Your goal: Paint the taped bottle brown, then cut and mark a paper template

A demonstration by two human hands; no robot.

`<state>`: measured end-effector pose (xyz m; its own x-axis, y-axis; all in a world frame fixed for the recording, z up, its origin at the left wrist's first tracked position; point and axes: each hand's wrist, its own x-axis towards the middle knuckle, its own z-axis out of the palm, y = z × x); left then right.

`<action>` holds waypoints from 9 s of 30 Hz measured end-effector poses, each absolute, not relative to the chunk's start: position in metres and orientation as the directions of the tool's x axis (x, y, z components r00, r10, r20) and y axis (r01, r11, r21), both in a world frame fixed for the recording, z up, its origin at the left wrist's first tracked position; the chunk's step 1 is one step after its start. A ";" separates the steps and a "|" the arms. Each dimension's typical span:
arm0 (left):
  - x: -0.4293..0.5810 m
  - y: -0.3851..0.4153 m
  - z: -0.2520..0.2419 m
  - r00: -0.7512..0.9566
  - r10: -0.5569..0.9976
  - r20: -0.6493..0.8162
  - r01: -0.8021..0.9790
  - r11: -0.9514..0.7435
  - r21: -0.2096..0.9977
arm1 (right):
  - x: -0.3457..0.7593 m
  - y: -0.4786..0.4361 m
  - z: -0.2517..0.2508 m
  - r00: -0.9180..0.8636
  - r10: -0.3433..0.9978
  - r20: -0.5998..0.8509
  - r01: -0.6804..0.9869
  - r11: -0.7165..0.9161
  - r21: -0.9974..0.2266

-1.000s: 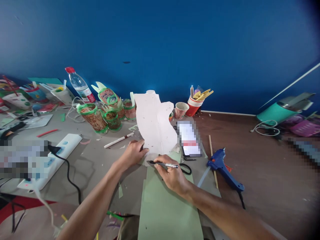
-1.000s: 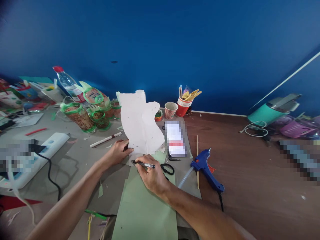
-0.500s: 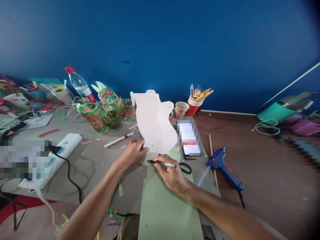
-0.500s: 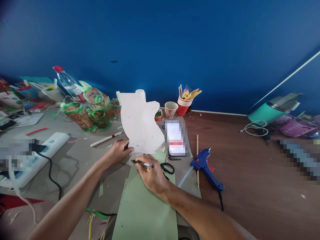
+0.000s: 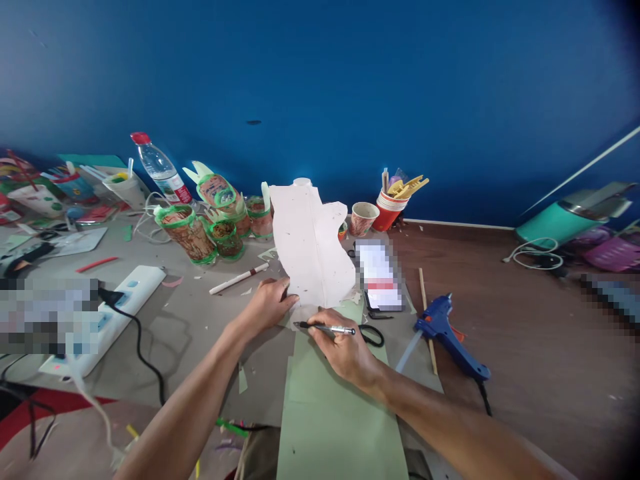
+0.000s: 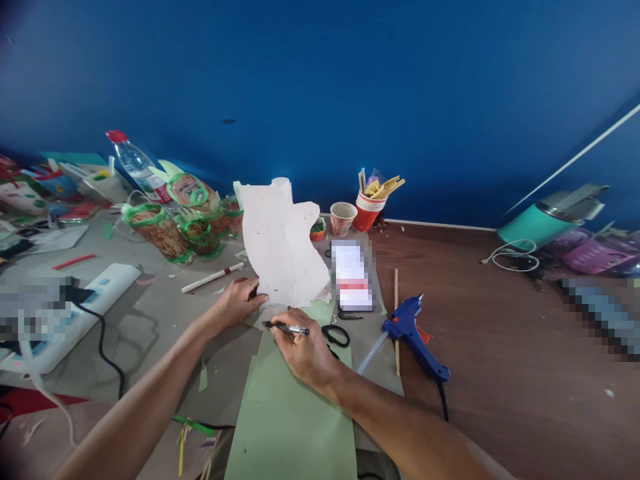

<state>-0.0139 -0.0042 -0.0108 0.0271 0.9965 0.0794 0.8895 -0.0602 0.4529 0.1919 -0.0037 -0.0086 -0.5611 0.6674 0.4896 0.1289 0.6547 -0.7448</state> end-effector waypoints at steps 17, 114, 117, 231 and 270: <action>-0.013 -0.004 -0.008 0.028 0.998 0.062 0.897 -0.053 0.440 | 0.193 -0.006 -0.005 -0.571 0.696 0.437 0.140 0.606 -0.783; -0.012 -0.004 -0.005 0.040 0.998 0.058 0.877 -0.062 0.476 | 0.195 -0.002 -0.008 -0.479 0.793 0.377 0.222 0.525 -0.822; -0.011 -0.004 -0.005 0.042 0.997 0.063 0.877 -0.067 0.475 | 0.195 -0.001 -0.008 -0.484 0.787 0.382 0.224 0.533 -0.816; -0.016 -0.005 -0.009 0.040 0.998 0.054 0.866 -0.062 0.497 | 0.200 0.004 -0.008 -0.450 0.884 0.123 0.241 0.253 -0.937; -0.016 -0.005 -0.011 0.062 0.993 0.104 0.867 -0.105 0.488 | 0.201 0.003 -0.005 -0.450 0.882 0.138 0.260 0.277 -0.925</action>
